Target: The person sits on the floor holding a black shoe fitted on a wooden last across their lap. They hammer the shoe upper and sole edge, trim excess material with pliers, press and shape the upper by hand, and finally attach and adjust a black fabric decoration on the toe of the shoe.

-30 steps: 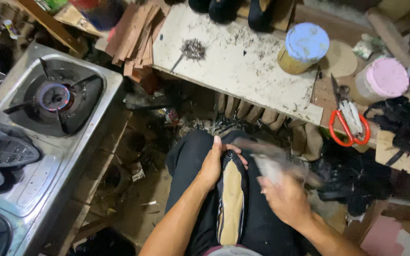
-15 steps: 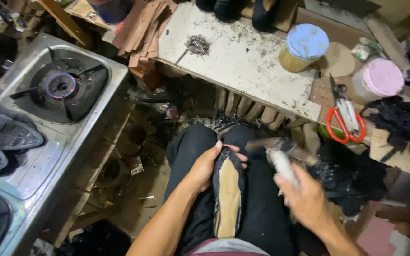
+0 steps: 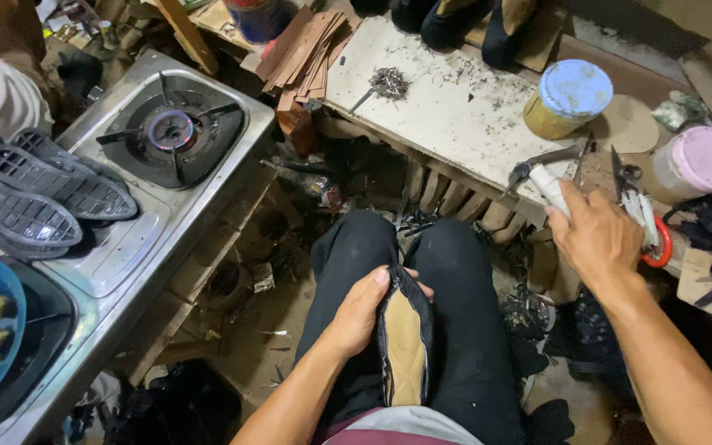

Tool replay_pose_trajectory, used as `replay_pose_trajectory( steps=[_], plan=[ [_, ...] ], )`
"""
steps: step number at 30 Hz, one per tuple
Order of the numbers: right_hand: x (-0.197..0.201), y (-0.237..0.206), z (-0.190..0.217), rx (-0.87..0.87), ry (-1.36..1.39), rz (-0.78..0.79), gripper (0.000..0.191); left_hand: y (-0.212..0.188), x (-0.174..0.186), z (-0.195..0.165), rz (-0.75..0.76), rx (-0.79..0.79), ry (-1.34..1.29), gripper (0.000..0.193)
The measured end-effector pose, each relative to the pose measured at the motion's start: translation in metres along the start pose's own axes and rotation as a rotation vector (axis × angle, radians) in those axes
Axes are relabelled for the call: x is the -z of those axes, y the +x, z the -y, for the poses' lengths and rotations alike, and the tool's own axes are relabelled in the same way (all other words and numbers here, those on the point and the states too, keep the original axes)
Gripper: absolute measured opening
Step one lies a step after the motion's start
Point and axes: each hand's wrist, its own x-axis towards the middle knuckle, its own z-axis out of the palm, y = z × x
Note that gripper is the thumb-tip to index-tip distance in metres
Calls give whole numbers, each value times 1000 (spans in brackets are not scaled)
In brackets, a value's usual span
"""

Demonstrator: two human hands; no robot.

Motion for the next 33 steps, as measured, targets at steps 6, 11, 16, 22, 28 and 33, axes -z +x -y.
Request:
replay_pose_trajectory(
  steps=[6, 11, 16, 22, 28, 33],
  plan=[
    [0, -57, 35, 94, 430, -172, 44, 4, 1, -11, -151, -68, -52, 51],
    [-25, -149, 103, -582, 1751, 576, 68, 18, -11, -35, -58, -115, -345, 55],
    [-21, -189, 136, -652, 2506, 620, 79, 40, -38, -44, -58, -231, -268, 53],
    [19, -202, 140, -490, 1650, 198, 78, 40, -45, -44, -10, -83, -217, 71],
    [13, -211, 151, -101, 1160, -40, 71, 35, -35, -31, 85, -77, -381, 73],
    [13, -219, 160, -143, 1184, 63, 80, 33, -25, -25, 44, -43, -440, 67]
  ],
)
